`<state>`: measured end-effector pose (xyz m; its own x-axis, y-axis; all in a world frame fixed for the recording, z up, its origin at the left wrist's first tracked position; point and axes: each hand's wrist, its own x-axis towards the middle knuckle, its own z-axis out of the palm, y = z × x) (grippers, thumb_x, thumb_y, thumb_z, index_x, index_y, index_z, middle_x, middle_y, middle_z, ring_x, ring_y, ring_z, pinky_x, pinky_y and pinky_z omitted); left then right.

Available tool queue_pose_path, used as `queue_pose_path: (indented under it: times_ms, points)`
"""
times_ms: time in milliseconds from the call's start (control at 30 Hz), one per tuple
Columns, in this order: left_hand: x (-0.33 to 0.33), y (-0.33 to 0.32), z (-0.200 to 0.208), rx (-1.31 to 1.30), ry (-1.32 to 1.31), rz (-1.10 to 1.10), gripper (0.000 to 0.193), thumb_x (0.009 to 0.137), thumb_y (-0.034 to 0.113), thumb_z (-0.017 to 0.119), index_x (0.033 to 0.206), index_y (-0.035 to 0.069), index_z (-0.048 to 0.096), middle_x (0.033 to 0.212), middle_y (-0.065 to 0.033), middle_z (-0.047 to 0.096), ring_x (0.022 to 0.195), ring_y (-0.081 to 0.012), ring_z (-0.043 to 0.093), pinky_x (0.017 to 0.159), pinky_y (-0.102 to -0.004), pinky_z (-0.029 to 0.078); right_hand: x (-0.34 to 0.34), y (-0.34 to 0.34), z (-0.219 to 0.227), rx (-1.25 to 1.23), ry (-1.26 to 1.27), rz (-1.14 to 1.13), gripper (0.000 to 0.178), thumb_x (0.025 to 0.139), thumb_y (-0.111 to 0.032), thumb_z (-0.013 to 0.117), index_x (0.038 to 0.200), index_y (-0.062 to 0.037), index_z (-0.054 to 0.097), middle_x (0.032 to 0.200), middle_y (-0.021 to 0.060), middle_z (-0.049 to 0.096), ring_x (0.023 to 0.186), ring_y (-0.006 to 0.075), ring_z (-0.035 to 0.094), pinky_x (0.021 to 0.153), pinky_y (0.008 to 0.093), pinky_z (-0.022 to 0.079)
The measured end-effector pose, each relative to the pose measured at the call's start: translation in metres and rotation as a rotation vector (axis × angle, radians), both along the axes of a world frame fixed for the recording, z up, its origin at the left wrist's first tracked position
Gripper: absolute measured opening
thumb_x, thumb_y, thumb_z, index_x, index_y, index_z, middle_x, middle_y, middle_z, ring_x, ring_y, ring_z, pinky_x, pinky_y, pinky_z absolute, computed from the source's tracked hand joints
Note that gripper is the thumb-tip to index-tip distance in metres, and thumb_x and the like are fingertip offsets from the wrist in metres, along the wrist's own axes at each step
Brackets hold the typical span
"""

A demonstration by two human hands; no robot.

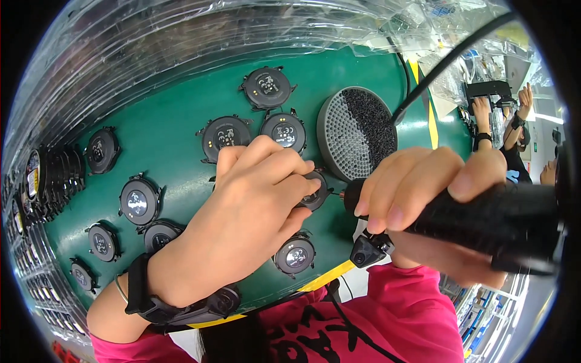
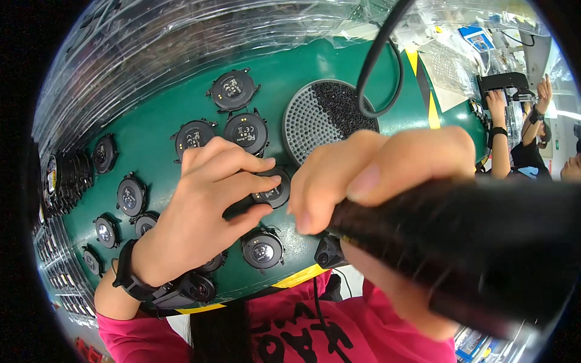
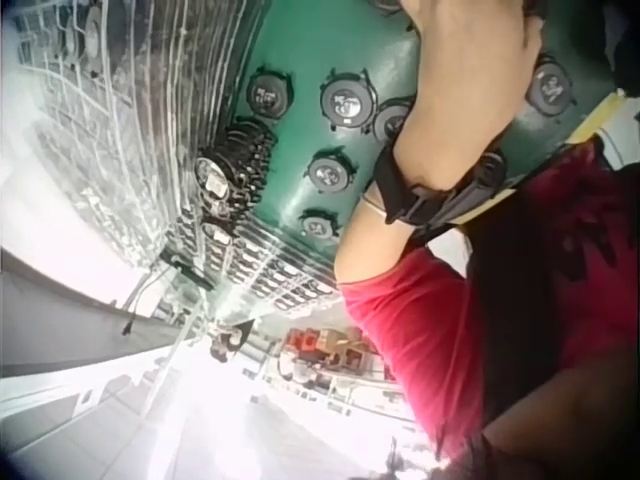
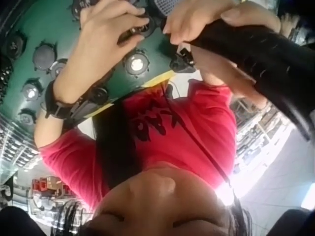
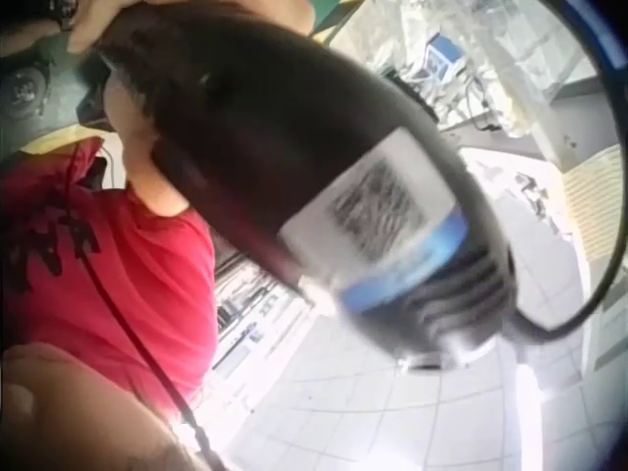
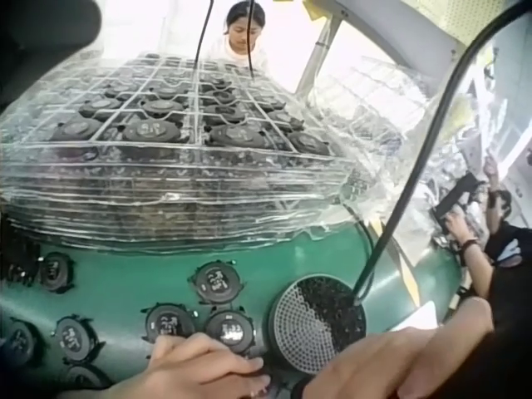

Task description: The person picks up a watch from a tray, places it on the table, and uses a power screwdriver to drive screws into the back. After finishing, the person sets the watch aside and repeats the process with another watch.

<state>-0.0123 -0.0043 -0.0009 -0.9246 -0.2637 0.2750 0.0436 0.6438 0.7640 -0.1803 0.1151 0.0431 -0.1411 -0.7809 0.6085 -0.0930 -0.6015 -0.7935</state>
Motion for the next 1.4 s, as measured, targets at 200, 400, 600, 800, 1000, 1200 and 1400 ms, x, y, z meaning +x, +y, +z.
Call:
queue_pose_path:
  times_ms: [200,400,600,800,1000,1200,1400]
  points:
    - [0.003,-0.001,0.015,-0.272,-0.102,0.044,0.034,0.071,0.005,0.071,0.105,0.005,0.065,0.113,-0.0045,0.060,0.107,-0.0225,0.052,0.087,-0.0371,0.036,-0.021,-0.003,0.001,-0.077,-0.214,-0.150,0.081,0.076,-0.078,0.060,0.112,-0.0078,0.043,0.075,0.0102,0.059,0.051,0.0222,0.059,0.050,0.0380,0.054]
    - [0.009,0.003,0.043,-0.421,-0.165,-0.245,0.029,0.075,0.010,0.063,0.103,0.003,0.063,0.118,-0.0077,0.057,0.112,-0.0223,0.050,0.087,-0.0350,0.038,-0.037,-0.010,-0.007,-0.114,-0.064,-0.159,0.087,0.074,-0.083,0.056,0.112,-0.0061,0.042,0.074,0.0112,0.057,0.050,0.0208,0.058,0.049,0.0369,0.054]
    - [0.007,0.008,0.032,-0.159,-0.257,-0.568,0.031,0.077,0.006,0.063,0.108,0.007,0.066,0.126,-0.0078,0.056,0.115,-0.0265,0.052,0.090,-0.0352,0.045,-0.039,-0.006,-0.004,-0.083,-0.074,-0.116,0.088,0.075,-0.083,0.053,0.112,-0.0038,0.042,0.072,0.0118,0.057,0.051,0.0213,0.059,0.047,0.0364,0.053]
    - [0.002,0.015,0.023,-0.095,-0.163,-0.279,0.039,0.071,0.001,0.069,0.109,0.003,0.065,0.125,-0.0117,0.055,0.112,-0.0306,0.054,0.088,-0.0395,0.050,-0.038,-0.006,-0.003,-0.075,-0.088,-0.138,0.088,0.076,-0.083,0.053,0.112,-0.0034,0.041,0.071,0.0116,0.057,0.052,0.0217,0.059,0.046,0.0367,0.053]
    - [0.002,0.016,0.019,-0.128,-0.128,-0.226,0.042,0.070,-0.001,0.072,0.111,0.002,0.064,0.121,-0.0153,0.056,0.104,-0.0334,0.057,0.086,-0.0410,0.052,-0.033,-0.003,-0.003,-0.023,-0.110,-0.187,0.086,0.076,-0.082,0.054,0.112,-0.0051,0.042,0.073,0.0108,0.057,0.052,0.0218,0.060,0.047,0.0364,0.053]
    - [0.003,0.014,0.011,-0.089,-0.086,-0.214,0.042,0.070,0.002,0.074,0.111,0.002,0.064,0.120,-0.0151,0.057,0.099,-0.0330,0.058,0.083,-0.0402,0.052,-0.032,-0.003,-0.003,-0.020,-0.074,-0.184,0.083,0.077,-0.080,0.056,0.112,-0.0059,0.043,0.074,0.0104,0.058,0.053,0.0218,0.060,0.046,0.0366,0.053]
    - [0.004,0.014,0.010,-0.070,-0.105,-0.198,0.043,0.070,0.004,0.076,0.111,0.003,0.064,0.119,-0.0143,0.058,0.093,-0.0322,0.058,0.078,-0.0392,0.052,-0.023,0.004,0.009,-0.096,-0.186,-0.097,0.076,0.081,-0.072,0.060,0.113,-0.0056,0.040,0.076,0.0109,0.059,0.053,0.0216,0.060,0.045,0.0355,0.054]
